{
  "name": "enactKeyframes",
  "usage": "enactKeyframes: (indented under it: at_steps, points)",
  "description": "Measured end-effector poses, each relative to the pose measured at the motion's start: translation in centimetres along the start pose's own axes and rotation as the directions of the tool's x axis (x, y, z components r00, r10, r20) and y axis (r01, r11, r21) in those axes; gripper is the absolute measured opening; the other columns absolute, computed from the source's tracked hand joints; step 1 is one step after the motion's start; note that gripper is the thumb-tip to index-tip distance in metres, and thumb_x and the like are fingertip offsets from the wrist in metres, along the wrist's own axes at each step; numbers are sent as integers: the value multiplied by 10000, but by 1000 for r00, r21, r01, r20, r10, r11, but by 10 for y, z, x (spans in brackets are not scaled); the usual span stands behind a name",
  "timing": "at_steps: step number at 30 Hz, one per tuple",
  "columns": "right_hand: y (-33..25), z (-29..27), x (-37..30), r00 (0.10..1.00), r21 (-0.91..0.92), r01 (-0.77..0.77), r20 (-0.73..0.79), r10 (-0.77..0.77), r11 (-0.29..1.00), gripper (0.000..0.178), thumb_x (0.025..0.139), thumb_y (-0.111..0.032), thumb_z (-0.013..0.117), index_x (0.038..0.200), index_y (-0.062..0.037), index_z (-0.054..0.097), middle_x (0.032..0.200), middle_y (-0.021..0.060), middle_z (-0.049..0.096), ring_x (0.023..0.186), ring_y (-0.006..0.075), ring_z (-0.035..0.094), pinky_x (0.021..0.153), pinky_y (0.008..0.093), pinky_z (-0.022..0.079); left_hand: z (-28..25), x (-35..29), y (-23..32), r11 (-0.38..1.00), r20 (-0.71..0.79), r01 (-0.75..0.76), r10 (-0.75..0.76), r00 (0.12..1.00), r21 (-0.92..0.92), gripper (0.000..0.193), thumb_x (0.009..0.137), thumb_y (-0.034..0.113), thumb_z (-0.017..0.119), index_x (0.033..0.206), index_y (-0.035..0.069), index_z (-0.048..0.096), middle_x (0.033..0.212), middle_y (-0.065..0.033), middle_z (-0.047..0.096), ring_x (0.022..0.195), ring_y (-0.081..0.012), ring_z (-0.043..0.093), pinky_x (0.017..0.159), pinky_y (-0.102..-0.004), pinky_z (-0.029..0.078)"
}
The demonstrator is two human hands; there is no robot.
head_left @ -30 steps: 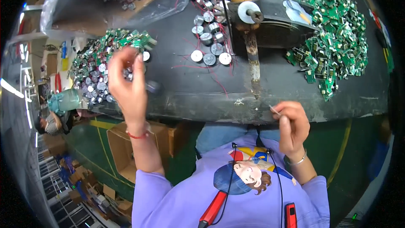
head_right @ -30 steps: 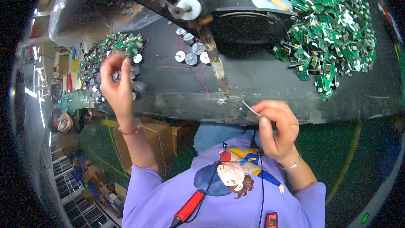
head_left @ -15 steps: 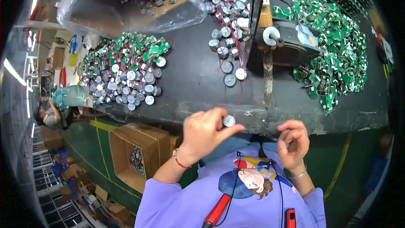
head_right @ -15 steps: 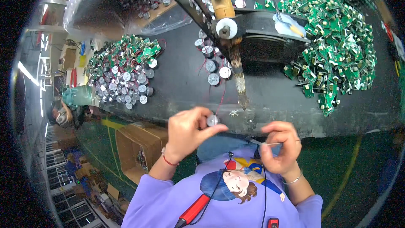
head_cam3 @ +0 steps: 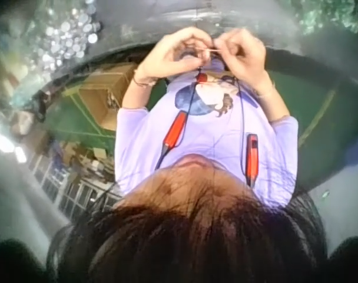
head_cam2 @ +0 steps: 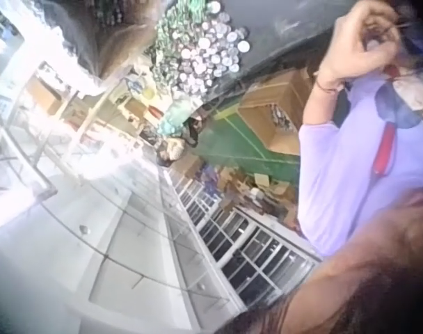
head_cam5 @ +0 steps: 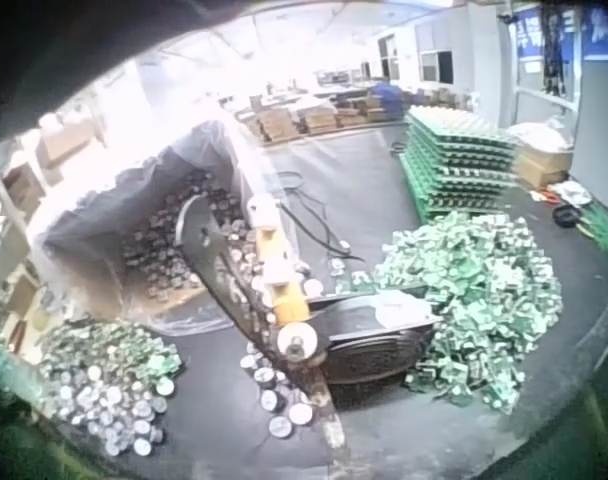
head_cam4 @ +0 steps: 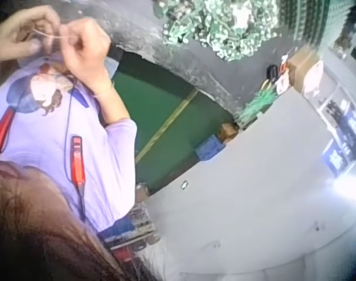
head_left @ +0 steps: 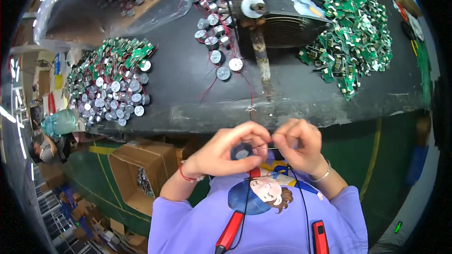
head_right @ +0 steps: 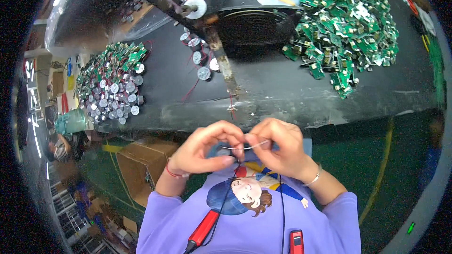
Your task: The person assembles small electronic components by connecting wires to printed circuit boards by hand.
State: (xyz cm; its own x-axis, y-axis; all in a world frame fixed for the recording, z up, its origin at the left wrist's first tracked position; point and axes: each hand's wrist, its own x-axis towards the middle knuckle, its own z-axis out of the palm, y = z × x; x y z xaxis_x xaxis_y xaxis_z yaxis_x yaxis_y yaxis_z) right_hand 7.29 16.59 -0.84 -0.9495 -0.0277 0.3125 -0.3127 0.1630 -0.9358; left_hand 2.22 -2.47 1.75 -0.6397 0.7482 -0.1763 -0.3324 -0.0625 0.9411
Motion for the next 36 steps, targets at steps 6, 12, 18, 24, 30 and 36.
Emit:
enactKeyframes:
  at_steps: [6,12,18,24,30,36]
  points:
    - [21,-53,-9,930,-346,-41,-357,-91,937,189,731,41,684,774,-53,526,717,62,628,549,169,527,528,297,439,-11,-15,17,643,-299,-85,463,834,761,55,793,11,675,833,12,637,659,-9,621,505,-30,530,435,-176,363]
    - [31,-64,36,938,-842,-129,-275,-211,524,222,683,-12,720,778,-47,523,855,73,582,766,277,544,675,378,439,-38,20,-15,778,-479,17,370,796,628,55,869,55,613,890,13,585,710,37,552,619,-12,447,531,-177,346]
    - [14,-44,27,955,-680,71,-165,-247,730,228,649,17,730,690,-46,514,795,82,575,754,264,576,634,363,453,-21,15,-19,951,-449,1,145,881,310,46,870,28,603,903,1,586,734,46,578,616,15,436,534,-151,310]
    - [16,-25,22,986,-479,-105,-167,27,871,166,690,44,672,721,-27,525,899,102,584,582,171,584,546,302,469,-23,19,-19,971,-395,-47,140,908,236,45,832,20,635,844,15,592,729,58,550,644,16,413,549,-154,307]
    - [2,-27,7,994,-305,-62,-108,30,950,232,712,32,712,675,-41,494,868,92,644,578,117,533,508,232,431,-14,7,-20,997,-441,-2,34,897,72,28,836,11,640,843,13,613,758,42,584,636,20,448,535,-155,335]
    - [12,-7,7,993,-157,24,-113,-42,987,234,726,54,692,661,-43,490,941,129,656,643,110,569,525,221,451,-12,17,-21,647,-229,-165,478,848,744,119,811,-11,633,928,-11,653,714,-64,671,530,-118,600,506,-221,463]
